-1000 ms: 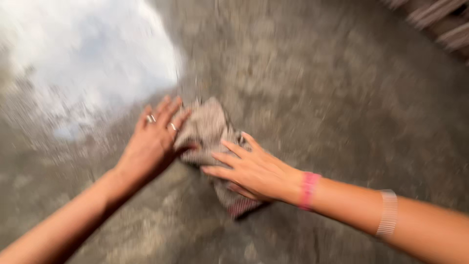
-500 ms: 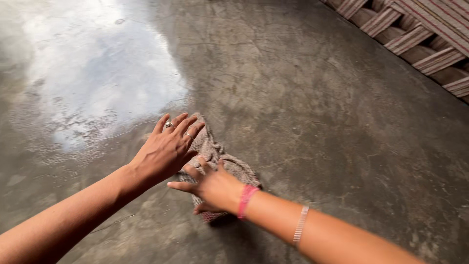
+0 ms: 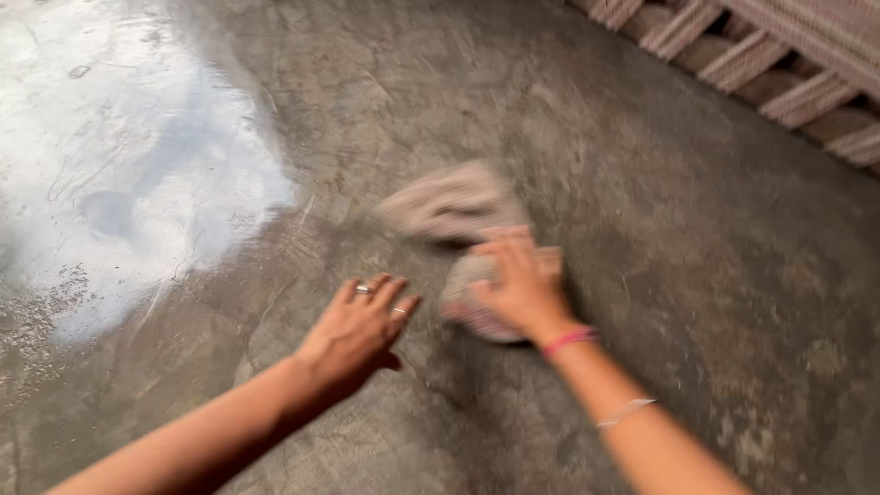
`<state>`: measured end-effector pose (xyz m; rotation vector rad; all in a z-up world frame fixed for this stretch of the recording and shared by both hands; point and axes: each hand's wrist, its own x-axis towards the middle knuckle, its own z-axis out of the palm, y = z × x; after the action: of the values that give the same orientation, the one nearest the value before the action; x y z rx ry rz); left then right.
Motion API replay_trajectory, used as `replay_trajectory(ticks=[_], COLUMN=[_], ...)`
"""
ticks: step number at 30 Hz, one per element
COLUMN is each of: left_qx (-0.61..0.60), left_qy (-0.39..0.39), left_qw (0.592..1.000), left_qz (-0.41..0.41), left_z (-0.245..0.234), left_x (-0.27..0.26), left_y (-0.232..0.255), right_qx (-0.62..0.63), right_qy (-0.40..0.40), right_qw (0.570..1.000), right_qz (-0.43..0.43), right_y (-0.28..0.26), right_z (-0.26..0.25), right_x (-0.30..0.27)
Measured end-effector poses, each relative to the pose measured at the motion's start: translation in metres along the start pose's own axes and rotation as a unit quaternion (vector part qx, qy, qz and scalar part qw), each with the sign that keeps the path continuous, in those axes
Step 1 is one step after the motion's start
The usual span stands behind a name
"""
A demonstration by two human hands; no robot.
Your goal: The person kneels on a concrete floor and wipes the surface with a cloth. They move the cloth back and forth across the floor, occasionally adjusting their position to reach different areas. The person uses both hands to scrub the floor, focusing on a specific section near a piece of furniture.
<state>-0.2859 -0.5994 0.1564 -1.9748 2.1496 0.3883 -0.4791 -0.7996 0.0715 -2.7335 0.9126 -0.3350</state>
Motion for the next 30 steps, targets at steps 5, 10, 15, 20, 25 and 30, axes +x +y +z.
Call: replay_trajectory(ticks=[5, 10, 15, 20, 25, 30], left_qx=[-0.063, -0.172, -0.228, -0.291, -0.291, -0.282], left_qy=[0.062, 0.217, 0.301, 0.341, 0.374, 0.382], left_qw=[0.996, 0.961, 0.926, 0.893, 0.878, 0.874], left_qz=[0.027, 0.032, 0.013, -0.035, -0.065, -0.107], left_z=[0.019, 0.031, 0.031, 0.032, 0.034, 0.034], left_x=[0.05, 0.119, 0.163, 0.181, 0.195, 0.228], left_y=[0.056, 0.112, 0.136, 0.134, 0.161, 0.187], right_qx=[-0.077, 0.033, 0.039, -0.025, -0.055, -0.05], right_qy=[-0.005, 0.005, 0.012, 0.009, 0.021, 0.032], right_qw=[0.989, 0.981, 0.989, 0.996, 0.995, 0.987], right_qz=[0.128, 0.193, 0.144, 0.08, 0.085, 0.146], right_y=[0.125, 0.166, 0.154, 0.139, 0.164, 0.22], right_z=[-0.072, -0.118, -0.107, -0.073, -0.072, -0.082], right_x=[-0.095, -0.169, -0.146, -0.097, -0.058, -0.058])
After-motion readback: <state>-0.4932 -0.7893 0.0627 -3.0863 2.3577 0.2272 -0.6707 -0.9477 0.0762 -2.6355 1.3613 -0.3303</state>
